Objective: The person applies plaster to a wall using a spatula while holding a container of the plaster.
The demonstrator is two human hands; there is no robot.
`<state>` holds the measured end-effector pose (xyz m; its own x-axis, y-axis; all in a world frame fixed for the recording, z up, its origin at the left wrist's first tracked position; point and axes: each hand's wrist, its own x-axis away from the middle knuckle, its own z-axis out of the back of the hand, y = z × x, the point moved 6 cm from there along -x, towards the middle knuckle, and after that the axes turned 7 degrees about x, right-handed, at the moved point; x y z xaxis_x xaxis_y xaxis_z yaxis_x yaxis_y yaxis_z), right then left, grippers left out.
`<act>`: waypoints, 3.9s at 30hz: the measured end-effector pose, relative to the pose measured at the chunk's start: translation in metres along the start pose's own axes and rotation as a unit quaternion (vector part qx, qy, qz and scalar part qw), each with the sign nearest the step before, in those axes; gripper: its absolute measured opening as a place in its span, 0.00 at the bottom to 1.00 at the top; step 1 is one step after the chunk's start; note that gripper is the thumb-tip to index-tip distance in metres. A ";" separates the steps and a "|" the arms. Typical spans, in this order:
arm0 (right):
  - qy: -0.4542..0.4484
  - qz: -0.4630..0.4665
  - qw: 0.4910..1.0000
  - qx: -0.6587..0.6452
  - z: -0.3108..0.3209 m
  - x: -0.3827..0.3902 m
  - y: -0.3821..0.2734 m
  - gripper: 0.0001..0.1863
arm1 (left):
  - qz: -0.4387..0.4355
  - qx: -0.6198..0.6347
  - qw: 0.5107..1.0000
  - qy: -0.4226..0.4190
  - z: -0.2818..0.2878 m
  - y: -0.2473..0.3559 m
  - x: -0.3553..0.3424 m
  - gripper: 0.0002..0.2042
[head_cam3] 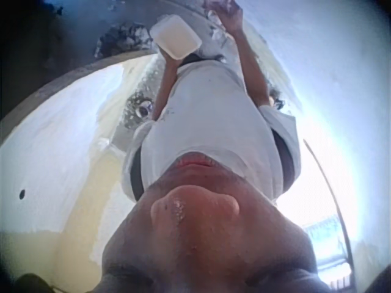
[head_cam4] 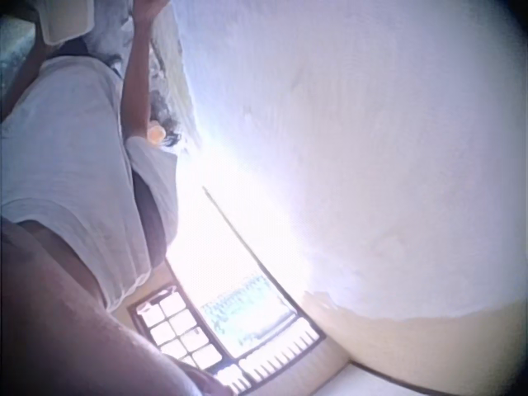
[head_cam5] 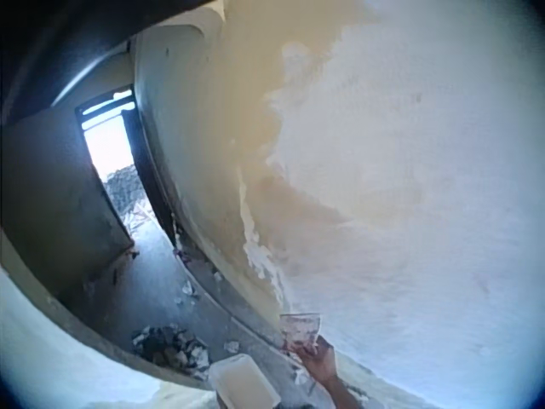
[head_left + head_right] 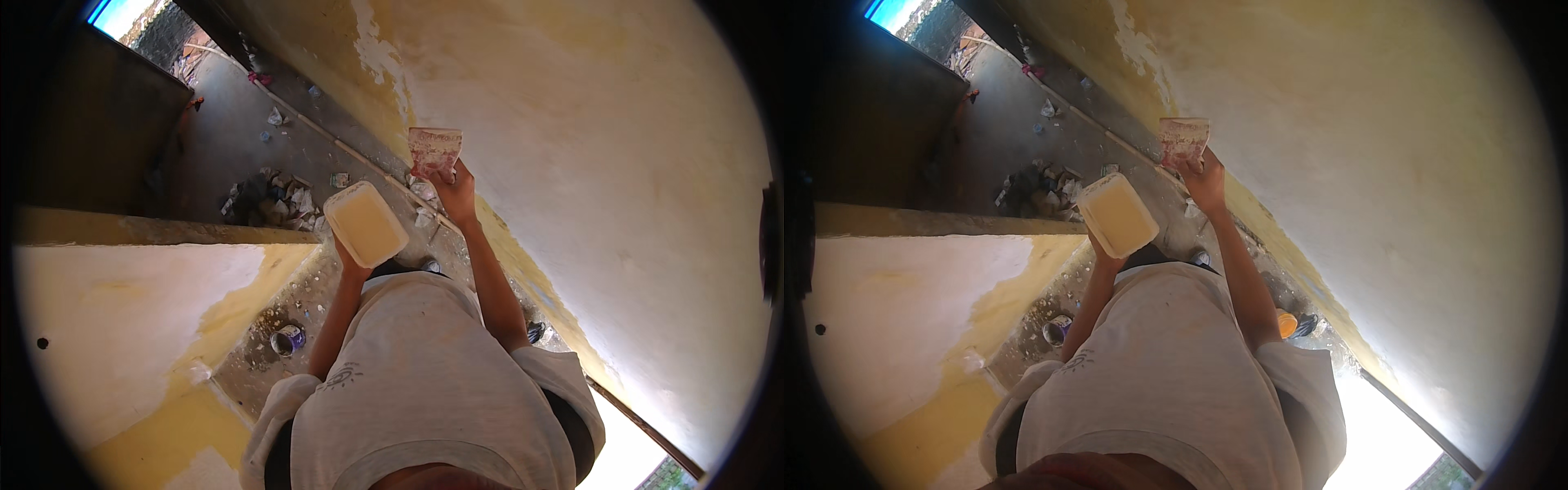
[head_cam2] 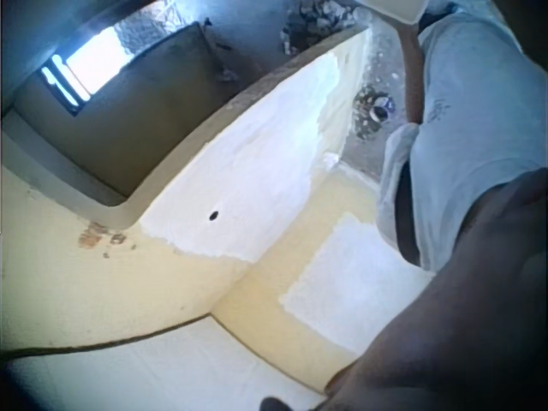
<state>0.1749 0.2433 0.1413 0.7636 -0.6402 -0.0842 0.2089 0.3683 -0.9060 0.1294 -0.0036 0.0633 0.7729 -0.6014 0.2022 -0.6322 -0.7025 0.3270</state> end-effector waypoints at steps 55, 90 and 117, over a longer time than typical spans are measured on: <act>0.178 0.083 0.366 -0.909 0.102 -0.024 -0.016 0.22 | 0.342 -0.089 0.934 -0.052 0.000 0.012 -0.188 0.28; 0.194 -0.119 0.522 -0.822 -0.011 -0.073 0.070 0.15 | -0.043 -0.412 0.889 -0.193 -0.003 0.086 -0.139 0.29; 0.049 -0.213 0.635 -0.741 -0.068 -0.065 0.038 0.08 | 0.065 -0.201 0.974 -0.079 0.004 0.060 -0.137 0.31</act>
<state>0.0918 0.2531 0.0842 0.7734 -0.5348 0.3404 -0.4763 -0.8445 -0.2447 -0.0146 0.0351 0.0515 0.6489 -0.7493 0.1319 -0.6274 -0.4289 0.6500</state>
